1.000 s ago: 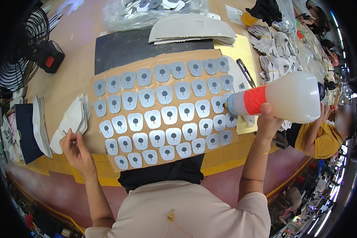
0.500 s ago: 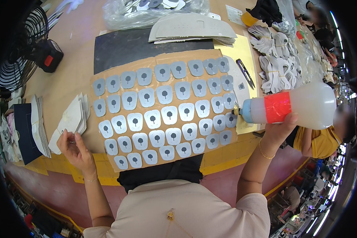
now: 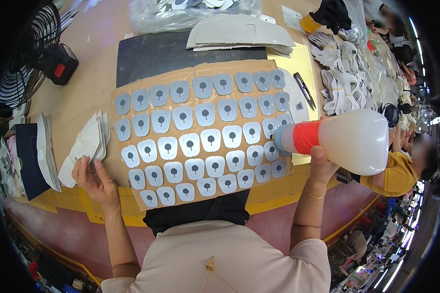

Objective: The person applies glue from a squeeze bottle onto small white fabric pieces arranged on a cardboard sheet. The person then picks up a black fabric piece and continues applying glue to the white pieces.

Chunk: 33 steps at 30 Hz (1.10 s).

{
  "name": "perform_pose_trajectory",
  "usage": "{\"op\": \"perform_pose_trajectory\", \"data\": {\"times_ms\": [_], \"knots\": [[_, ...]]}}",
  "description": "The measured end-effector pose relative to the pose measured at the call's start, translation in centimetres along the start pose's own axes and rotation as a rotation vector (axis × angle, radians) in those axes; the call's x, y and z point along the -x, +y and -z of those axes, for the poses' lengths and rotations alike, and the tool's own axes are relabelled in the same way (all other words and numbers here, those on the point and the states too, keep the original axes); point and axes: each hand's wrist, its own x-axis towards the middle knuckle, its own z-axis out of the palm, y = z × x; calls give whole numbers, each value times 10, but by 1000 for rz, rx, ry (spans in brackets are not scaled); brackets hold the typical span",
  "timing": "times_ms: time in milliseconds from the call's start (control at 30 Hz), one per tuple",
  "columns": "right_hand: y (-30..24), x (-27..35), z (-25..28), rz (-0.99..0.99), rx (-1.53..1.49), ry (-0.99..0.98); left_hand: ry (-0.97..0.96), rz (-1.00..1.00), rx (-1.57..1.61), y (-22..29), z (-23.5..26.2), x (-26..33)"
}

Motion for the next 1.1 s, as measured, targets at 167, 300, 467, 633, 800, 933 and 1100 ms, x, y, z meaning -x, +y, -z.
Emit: {"op": "perform_pose_trajectory", "data": {"times_ms": [167, 300, 467, 633, 800, 933, 1100], "knots": [[-10, -10, 10, -133, -331, 84, -16, -3, -53, -1, 1, 1], [-13, -19, 5, -66, -286, 118, -18, -22, -82, -2, 0, 2], [-3, -11, -10, -3, -145, 66, 2, -32, -57, -1, -2, 1], [-3, -10, -15, 38, -39, -60, 12, -31, -49, -1, -2, 0], [2, -15, -16, 64, 20, 70, 9, -39, -46, 0, -3, -1], [3, -30, -9, 0, -338, 183, 8, -37, -53, 1, -4, -1], [16, -32, -9, -28, -142, 133, 6, -31, -52, 1, -3, -1]]}}
